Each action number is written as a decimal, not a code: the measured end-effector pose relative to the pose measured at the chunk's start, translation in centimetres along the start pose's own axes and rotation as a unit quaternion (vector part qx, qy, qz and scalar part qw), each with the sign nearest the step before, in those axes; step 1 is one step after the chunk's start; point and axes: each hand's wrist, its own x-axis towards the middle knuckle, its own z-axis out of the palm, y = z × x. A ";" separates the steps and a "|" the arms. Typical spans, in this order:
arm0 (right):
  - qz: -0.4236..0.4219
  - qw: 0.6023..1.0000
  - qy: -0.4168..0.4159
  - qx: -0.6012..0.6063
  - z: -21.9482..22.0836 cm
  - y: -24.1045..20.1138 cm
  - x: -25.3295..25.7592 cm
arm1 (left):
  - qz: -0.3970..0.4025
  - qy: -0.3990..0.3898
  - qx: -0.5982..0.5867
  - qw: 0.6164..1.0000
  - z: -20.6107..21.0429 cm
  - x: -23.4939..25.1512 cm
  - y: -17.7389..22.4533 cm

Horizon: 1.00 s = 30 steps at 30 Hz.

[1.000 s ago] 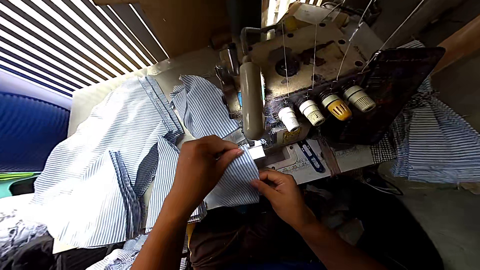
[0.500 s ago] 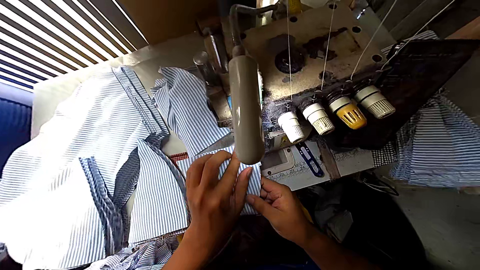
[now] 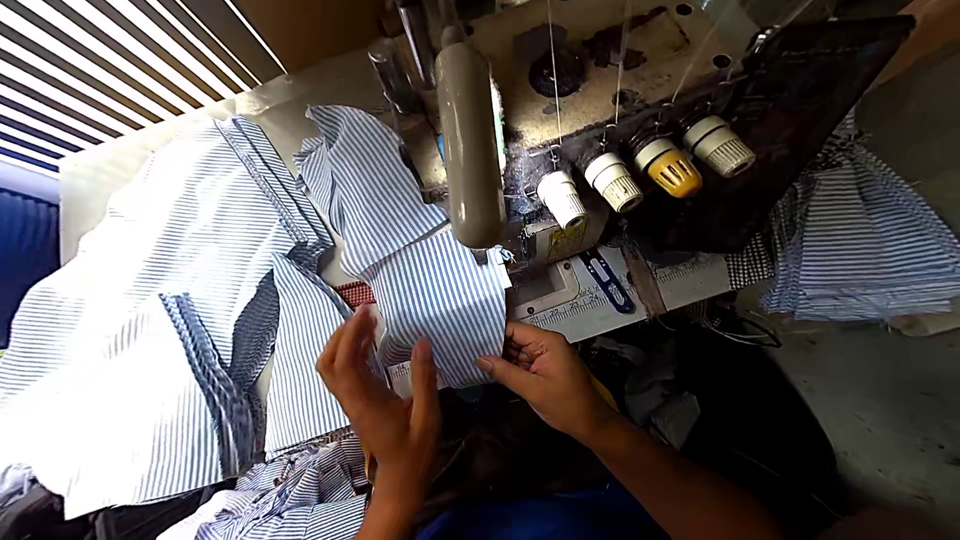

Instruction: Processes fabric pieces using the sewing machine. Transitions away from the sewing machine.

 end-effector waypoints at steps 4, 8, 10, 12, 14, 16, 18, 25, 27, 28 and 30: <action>0.014 1.000 -0.013 0.014 -0.1 -0.1 -1.9 | -0.340 -0.035 -0.333 0.879 -0.2 -3.9 2.0; 0.007 1.000 -0.001 0.006 0.1 -0.4 -2.6 | -0.364 -0.045 -0.322 0.873 0.1 -3.3 2.4; 0.017 1.000 -0.002 -0.012 -0.1 -0.4 -2.9 | -0.344 -0.052 -0.280 0.895 0.0 -3.1 2.3; 0.056 0.998 -0.019 -0.007 -0.4 -0.3 -3.3 | -0.330 -0.060 -0.251 0.908 -0.2 -3.0 2.3; 0.092 0.995 -0.040 0.016 -0.6 -0.1 -3.8 | -0.327 -0.063 -0.245 0.911 -0.3 -3.0 2.4; 0.107 0.993 -0.051 0.022 -0.5 0.2 -4.3 | -0.328 -0.068 -0.245 0.910 -0.4 -3.0 2.4; 0.105 0.994 -0.034 0.020 -0.1 0.4 -4.6 | -0.329 -0.069 -0.248 0.909 -0.4 -3.0 2.3; 0.066 0.997 0.031 0.004 1.0 -0.1 -6.0 | -0.029 0.057 -0.073 0.995 -0.2 -5.6 -0.8; 0.060 0.998 0.023 0.008 1.2 -0.6 -6.5 | 0.123 0.046 0.078 0.988 -0.3 -5.7 -1.7; 0.056 0.998 0.016 0.021 1.4 -0.8 -6.6 | 0.190 0.002 0.123 0.974 -0.5 -5.3 -1.6; 0.046 0.998 0.005 0.053 1.5 -1.0 -6.8 | 0.290 -0.110 0.132 0.942 -0.8 -3.8 -1.0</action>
